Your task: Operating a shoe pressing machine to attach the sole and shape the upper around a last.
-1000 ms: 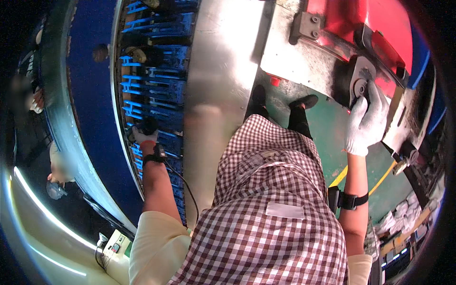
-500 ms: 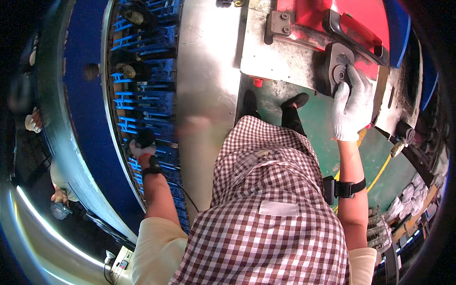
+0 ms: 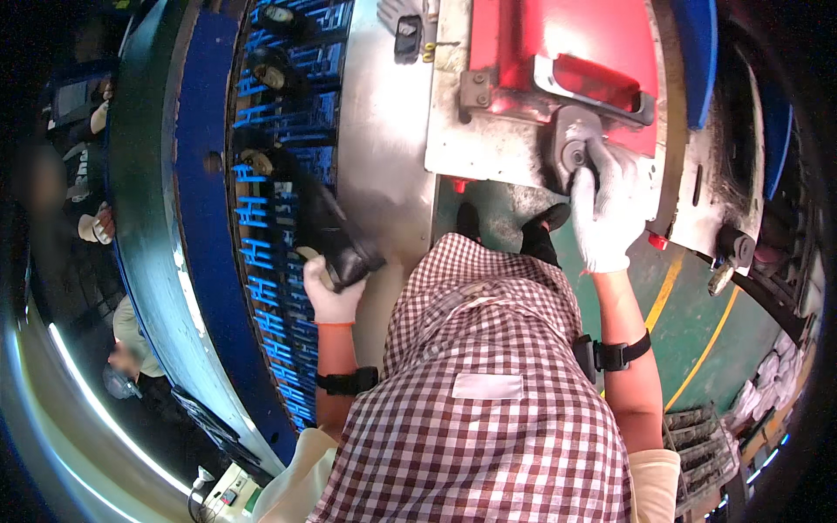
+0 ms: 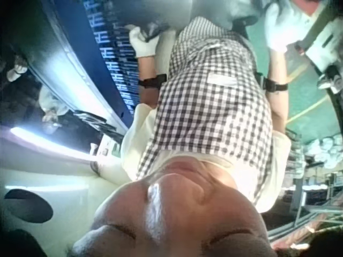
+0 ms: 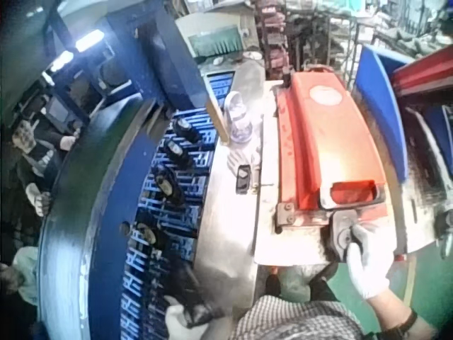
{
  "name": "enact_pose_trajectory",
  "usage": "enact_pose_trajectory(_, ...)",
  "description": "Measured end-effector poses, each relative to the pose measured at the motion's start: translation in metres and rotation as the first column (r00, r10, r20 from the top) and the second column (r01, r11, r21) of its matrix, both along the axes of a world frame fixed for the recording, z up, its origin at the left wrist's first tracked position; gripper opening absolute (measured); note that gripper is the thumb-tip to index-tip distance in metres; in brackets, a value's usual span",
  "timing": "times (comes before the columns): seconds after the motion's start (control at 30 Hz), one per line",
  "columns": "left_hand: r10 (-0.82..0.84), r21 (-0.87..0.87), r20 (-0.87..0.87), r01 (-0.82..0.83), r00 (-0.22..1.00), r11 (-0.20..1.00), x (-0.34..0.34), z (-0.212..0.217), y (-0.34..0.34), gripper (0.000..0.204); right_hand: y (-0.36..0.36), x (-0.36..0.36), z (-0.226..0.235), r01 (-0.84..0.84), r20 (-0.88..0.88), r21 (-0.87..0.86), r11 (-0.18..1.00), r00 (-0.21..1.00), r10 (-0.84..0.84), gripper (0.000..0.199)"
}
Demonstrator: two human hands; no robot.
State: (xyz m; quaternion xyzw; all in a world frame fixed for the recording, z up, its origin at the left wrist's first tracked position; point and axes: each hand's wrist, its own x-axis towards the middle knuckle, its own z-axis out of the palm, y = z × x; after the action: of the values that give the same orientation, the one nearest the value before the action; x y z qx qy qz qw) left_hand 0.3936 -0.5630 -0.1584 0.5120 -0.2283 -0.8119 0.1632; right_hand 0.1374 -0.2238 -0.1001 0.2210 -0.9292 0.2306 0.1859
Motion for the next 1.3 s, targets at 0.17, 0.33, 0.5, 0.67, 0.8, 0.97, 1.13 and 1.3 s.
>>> enact_pose_trajectory(0.17, -0.324, 0.1, -0.391, 0.39, 0.862, 0.915, -0.052, 0.042, 0.044, 0.08, 0.007, 0.029, 0.023, 0.049, 0.505, -0.589, 0.806, 0.801, 0.321, 0.034)
enact_pose_trajectory(0.33, -0.611, -0.159, -0.403, 0.606, 0.681, 0.78, -0.107, 0.106, 0.077, 0.095, -0.031, 0.021, 0.059, -0.012, 0.685, -0.72, 0.694, 0.154, 0.712, 0.086)
enact_pose_trajectory(0.5, -0.797, -0.404, -0.271, 0.688, 0.54, 0.603, -0.146, 0.131, 0.094, 0.091, -0.049, 0.024, 0.068, 0.431, 0.502, -0.78, 0.453, -0.001, 0.865, 0.088)
enact_pose_trajectory(0.67, -0.616, -0.482, -0.529, 0.391, 0.583, 0.784, -0.2, 0.163, 0.102, 0.082, -0.037, 0.015, 0.08, 0.359, 0.43, -0.855, 0.374, 0.089, 0.898, 0.097)
enact_pose_trajectory(0.8, -0.686, -0.5, -0.536, 0.47, 0.491, 0.727, -0.232, 0.153, 0.079, 0.08, -0.03, 0.016, 0.089, 0.319, 0.398, -0.88, 0.352, 0.092, 0.913, 0.104)
enact_pose_trajectory(0.97, -0.758, -0.565, -0.452, 0.506, 0.471, 0.652, -0.249, 0.157, 0.074, 0.075, -0.012, 0.025, 0.075, 0.361, 0.409, -0.854, 0.374, 0.021, 0.912, 0.104)
enact_pose_trajectory(1.13, -0.779, -0.564, -0.383, 0.541, 0.497, 0.623, -0.25, 0.163, 0.084, 0.072, -0.005, 0.024, 0.091, 0.405, 0.422, -0.825, 0.394, -0.021, 0.906, 0.105)
enact_pose_trajectory(1.3, -0.778, -0.706, -0.189, 0.468, 0.6, 0.532, -0.256, 0.133, 0.077, 0.054, 0.002, 0.034, 0.091, 0.537, 0.322, -0.784, 0.313, -0.079, 0.943, 0.096)
